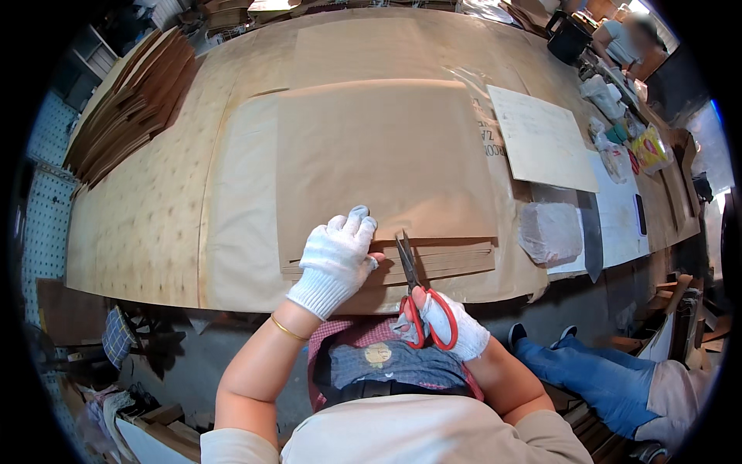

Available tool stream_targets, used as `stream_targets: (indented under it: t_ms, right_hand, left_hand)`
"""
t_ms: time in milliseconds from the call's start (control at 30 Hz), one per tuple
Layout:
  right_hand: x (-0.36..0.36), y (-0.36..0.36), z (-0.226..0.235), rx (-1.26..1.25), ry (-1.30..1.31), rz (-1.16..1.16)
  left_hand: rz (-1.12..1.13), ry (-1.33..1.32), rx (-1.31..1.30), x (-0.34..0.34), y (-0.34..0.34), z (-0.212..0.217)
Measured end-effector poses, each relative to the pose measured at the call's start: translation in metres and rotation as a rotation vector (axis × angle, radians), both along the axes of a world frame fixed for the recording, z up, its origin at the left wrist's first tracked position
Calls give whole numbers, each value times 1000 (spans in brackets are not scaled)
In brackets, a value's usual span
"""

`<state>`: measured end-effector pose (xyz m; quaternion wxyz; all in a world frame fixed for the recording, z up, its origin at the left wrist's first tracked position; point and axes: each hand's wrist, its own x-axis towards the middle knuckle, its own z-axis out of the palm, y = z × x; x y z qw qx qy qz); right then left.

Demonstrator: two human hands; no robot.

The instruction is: The person cuts a stack of brown cardboard sheets into smaller rectangular pieces using red-handled scissors. After cutting, they use a metal template to fold the cardboard pieces into small boxes.

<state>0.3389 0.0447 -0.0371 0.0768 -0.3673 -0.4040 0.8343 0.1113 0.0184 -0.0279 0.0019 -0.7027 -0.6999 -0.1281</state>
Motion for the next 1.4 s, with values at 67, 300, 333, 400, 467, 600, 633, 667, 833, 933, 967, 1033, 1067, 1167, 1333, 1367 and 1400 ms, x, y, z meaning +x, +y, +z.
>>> stream_targets:
  t_ms: [67, 300, 333, 400, 467, 600, 633, 667, 833, 933, 967, 1033, 1067, 1167, 1333, 1367, 1400]
  right_hand:
    - [1, 1, -1, 56, -52, 46]
    - [3, 18, 2, 704, -577, 626]
    - [10, 18, -1, 789, -628, 619]
    - [38, 14, -20, 574, -581, 383]
    - [70, 12, -29, 40, -175, -195]
    - [81, 41, -31, 85, -330, -141]
    - [78, 42, -32, 83, -325, -189]
    - [73, 42, -33, 83, -319, -236]
    - [75, 41, -35, -6, -290, -290]
    - [71, 31, -38, -81, -252, -379]
    - [69, 30, -34, -6, -179, -298]
    - [56, 25, -29, 123, -10, -108]
    - [39, 19, -13, 64, -51, -17]
    - [-13, -4, -11, 12, -70, 263]
    - [-106, -36, -15, -270, -16, 175]
    - [-116, -39, -11, -316, -25, 187]
    - [-125, -42, -6, -268, -121, 200]
  left_hand:
    - [7, 9, -5, -2, 1, 2]
    - [55, 46, -6, 0, 3, -5]
    - [71, 46, 6, 0, 2, -5]
    - [57, 31, 7, 1, 3, -2]
    - [43, 19, 12, 0, 4, -1]
    - [22, 49, 18, 0, 4, 0]
    - [10, 68, 30, 0, 4, 0]
    - [0, 87, 42, -1, 4, 0]
    - [84, 21, 51, -7, -4, -3]
    - [313, 113, 192, -15, -22, 0]
    - [410, 181, 262, -18, -30, 1]
    - [472, 74, 229, -44, -53, -27]
    - [432, -8, 230, -57, -61, -35]
    - [327, -66, 245, -70, -68, -32]
    - [281, -128, 260, -76, -67, -33]
    - [277, -128, 266, -75, -67, -32]
    - [304, -122, 252, -73, -68, -30]
